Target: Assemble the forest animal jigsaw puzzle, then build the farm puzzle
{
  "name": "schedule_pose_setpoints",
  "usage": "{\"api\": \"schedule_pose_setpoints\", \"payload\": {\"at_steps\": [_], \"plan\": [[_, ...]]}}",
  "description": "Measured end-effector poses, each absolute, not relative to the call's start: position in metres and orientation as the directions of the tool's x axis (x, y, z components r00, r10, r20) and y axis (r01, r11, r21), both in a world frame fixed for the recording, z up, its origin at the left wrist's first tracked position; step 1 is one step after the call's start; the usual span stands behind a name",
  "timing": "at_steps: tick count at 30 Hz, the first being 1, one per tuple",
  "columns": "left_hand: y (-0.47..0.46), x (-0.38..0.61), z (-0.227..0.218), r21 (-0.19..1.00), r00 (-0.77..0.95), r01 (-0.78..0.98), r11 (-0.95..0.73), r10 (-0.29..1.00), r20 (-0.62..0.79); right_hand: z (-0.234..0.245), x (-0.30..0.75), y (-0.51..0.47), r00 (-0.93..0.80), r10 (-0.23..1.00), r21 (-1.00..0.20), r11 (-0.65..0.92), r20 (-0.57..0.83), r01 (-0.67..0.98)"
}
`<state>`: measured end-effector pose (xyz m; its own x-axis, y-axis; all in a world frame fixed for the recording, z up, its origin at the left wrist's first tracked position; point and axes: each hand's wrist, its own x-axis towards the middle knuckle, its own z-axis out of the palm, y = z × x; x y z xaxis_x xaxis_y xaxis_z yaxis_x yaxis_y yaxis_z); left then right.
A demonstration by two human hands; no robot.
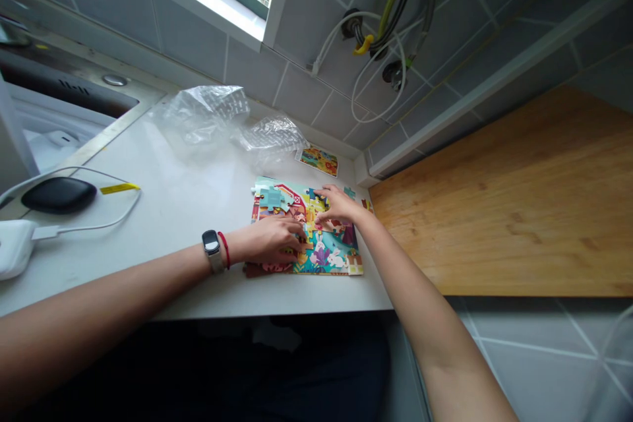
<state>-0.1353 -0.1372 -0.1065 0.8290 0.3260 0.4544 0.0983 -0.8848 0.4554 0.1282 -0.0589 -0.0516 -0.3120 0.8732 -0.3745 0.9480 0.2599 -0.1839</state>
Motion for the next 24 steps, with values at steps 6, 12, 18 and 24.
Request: {"api": "schedule_pose_setpoints", "payload": {"at_steps": [6,12,18,24], "plan": [[-0.137,-0.135,-0.107,0.456,0.811,0.093,-0.885,0.333,0.481,-0.051,0.124,-0.058,-0.263,0.877,-0.173,0.209,-0.403,0.962],[-0.137,-0.136,-0.107,0.465,0.811,0.089,-0.881,0.335,0.479,-0.045,0.123,-0.051,-0.236,0.906,-0.166,0.188,-0.351,0.968],[-0.135,-0.134,-0.111,0.465,0.814,0.081,-0.882,0.328,0.480,-0.047,0.131,-0.043,-0.164,0.947,-0.123,0.134,-0.278,0.983],[-0.135,-0.134,-0.113,0.470,0.810,0.074,-0.879,0.328,0.487,-0.057,0.133,-0.039,-0.157,0.946,-0.109,0.131,-0.284,0.985]]}}
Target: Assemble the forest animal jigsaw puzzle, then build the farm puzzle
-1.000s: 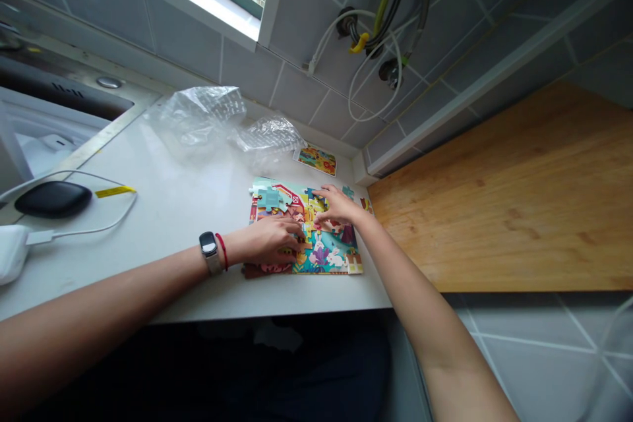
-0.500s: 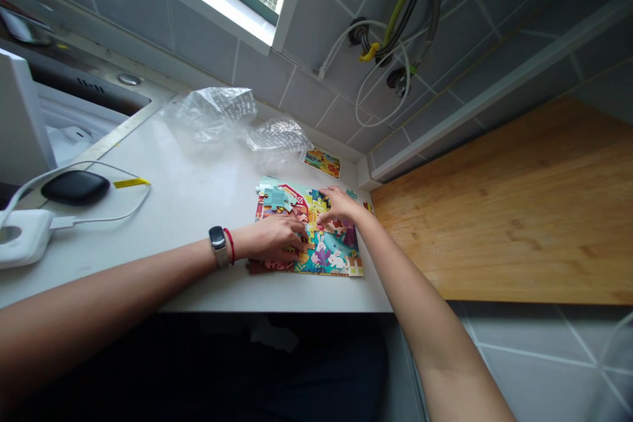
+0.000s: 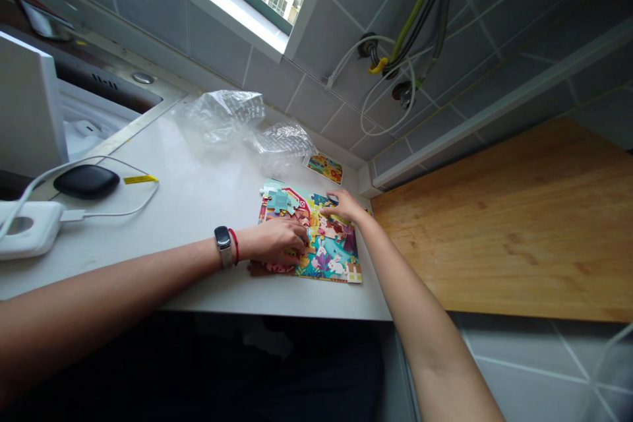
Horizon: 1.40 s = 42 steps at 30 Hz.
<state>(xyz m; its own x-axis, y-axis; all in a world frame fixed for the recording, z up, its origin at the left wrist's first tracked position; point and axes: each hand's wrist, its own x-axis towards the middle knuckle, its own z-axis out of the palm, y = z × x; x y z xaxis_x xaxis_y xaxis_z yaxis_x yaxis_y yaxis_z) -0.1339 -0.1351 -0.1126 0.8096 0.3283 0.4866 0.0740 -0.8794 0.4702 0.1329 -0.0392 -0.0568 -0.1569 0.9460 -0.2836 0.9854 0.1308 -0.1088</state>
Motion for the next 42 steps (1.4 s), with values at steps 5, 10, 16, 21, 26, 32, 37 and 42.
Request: {"api": "schedule_pose_setpoints", "payload": {"at_steps": [5,10,16,21,26,32,37,42], "plan": [[-0.135,-0.134,-0.112,0.480,0.817,0.077,-0.874,0.331,0.473,-0.054,0.126,-0.042,-0.164,0.951,-0.107,0.140,-0.264,0.984],[-0.134,-0.134,-0.113,0.473,0.811,0.068,-0.878,0.325,0.487,-0.042,0.127,-0.056,-0.215,0.943,-0.121,0.189,-0.254,0.974],[-0.136,-0.135,-0.113,0.457,0.783,0.071,-0.886,0.333,0.525,-0.043,0.138,-0.073,-0.204,0.920,-0.094,0.183,-0.336,0.979],[-0.136,-0.136,-0.112,0.466,0.788,0.074,-0.882,0.338,0.515,-0.052,0.136,-0.066,-0.182,0.908,-0.082,0.163,-0.378,0.983],[-0.136,-0.136,-0.112,0.465,0.778,0.070,-0.882,0.340,0.528,-0.053,0.132,-0.053,-0.159,0.904,-0.073,0.142,-0.397,0.987],[-0.136,-0.136,-0.112,0.449,0.785,0.076,-0.891,0.331,0.524,-0.050,0.136,-0.065,-0.161,0.917,-0.081,0.141,-0.365,0.987],[-0.136,-0.135,-0.111,0.449,0.770,0.072,-0.891,0.336,0.543,-0.048,0.142,-0.071,-0.137,0.945,-0.089,0.115,-0.297,0.989],[-0.137,-0.136,-0.109,0.451,0.790,0.084,-0.889,0.335,0.513,-0.055,0.141,-0.061,-0.071,0.962,-0.064,0.056,-0.264,0.996]]}}
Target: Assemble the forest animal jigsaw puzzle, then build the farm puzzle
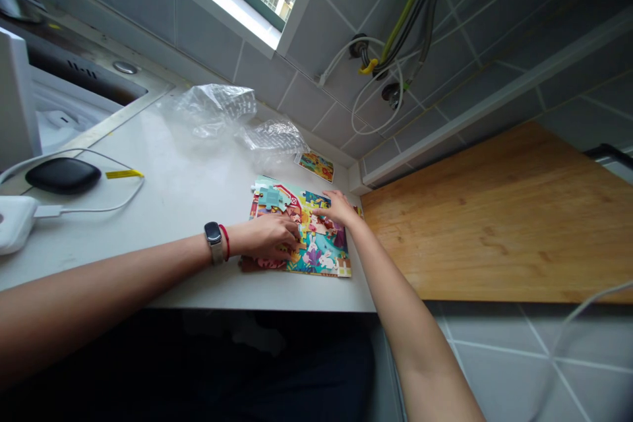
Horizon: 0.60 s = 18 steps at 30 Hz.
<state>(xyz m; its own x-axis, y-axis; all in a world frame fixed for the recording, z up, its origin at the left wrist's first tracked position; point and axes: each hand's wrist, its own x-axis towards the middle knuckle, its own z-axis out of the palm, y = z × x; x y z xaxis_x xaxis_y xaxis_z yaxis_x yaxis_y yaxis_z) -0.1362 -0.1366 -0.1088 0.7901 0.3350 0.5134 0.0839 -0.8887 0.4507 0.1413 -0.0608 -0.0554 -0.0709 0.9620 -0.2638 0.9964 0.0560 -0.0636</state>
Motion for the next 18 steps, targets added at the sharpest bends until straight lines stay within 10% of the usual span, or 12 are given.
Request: {"api": "schedule_pose_setpoints", "payload": {"at_steps": [18], "plan": [[-0.134,-0.133,-0.119,0.459,0.803,0.074,-0.885,0.326,0.500,-0.038,0.179,-0.062,-0.114,0.957,-0.076,0.097,-0.268,0.992]]}}
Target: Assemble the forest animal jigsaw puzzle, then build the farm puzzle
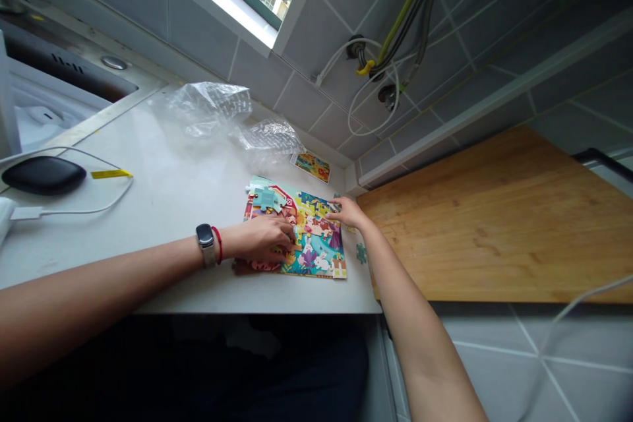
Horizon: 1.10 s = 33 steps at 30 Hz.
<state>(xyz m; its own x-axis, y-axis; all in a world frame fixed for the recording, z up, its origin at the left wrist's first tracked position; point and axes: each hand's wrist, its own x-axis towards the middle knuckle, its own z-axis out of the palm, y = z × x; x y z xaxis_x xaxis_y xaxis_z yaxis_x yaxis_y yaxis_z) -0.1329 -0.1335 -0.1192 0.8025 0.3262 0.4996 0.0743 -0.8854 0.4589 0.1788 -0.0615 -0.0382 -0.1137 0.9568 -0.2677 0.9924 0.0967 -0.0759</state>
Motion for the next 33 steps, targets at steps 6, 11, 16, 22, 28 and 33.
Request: {"api": "schedule_pose_setpoints", "payload": {"at_steps": [6,11,16,22,28,33], "plan": [[-0.133,-0.134,-0.118,0.468,0.803,0.067,-0.881,0.326,0.500,-0.041,0.184,-0.060,-0.237,0.920,-0.122,0.209,-0.313,0.970],[-0.133,-0.133,-0.119,0.476,0.802,0.074,-0.876,0.336,0.494,-0.047,0.193,-0.059,-0.300,0.902,-0.169,0.258,-0.310,0.951],[-0.133,-0.134,-0.119,0.474,0.786,0.057,-0.878,0.332,0.521,-0.052,0.202,-0.063,-0.331,0.894,-0.213,0.275,-0.302,0.938],[-0.134,-0.135,-0.117,0.465,0.793,0.071,-0.882,0.333,0.511,-0.054,0.207,-0.068,-0.361,0.888,-0.255,0.293,-0.285,0.921],[-0.135,-0.134,-0.114,0.479,0.801,0.085,-0.874,0.346,0.489,-0.055,0.210,-0.066,-0.368,0.885,-0.273,0.293,-0.285,0.916],[-0.136,-0.137,-0.113,0.477,0.812,0.096,-0.874,0.346,0.471,-0.057,0.211,-0.066,-0.377,0.885,-0.283,0.300,-0.275,0.911]]}}
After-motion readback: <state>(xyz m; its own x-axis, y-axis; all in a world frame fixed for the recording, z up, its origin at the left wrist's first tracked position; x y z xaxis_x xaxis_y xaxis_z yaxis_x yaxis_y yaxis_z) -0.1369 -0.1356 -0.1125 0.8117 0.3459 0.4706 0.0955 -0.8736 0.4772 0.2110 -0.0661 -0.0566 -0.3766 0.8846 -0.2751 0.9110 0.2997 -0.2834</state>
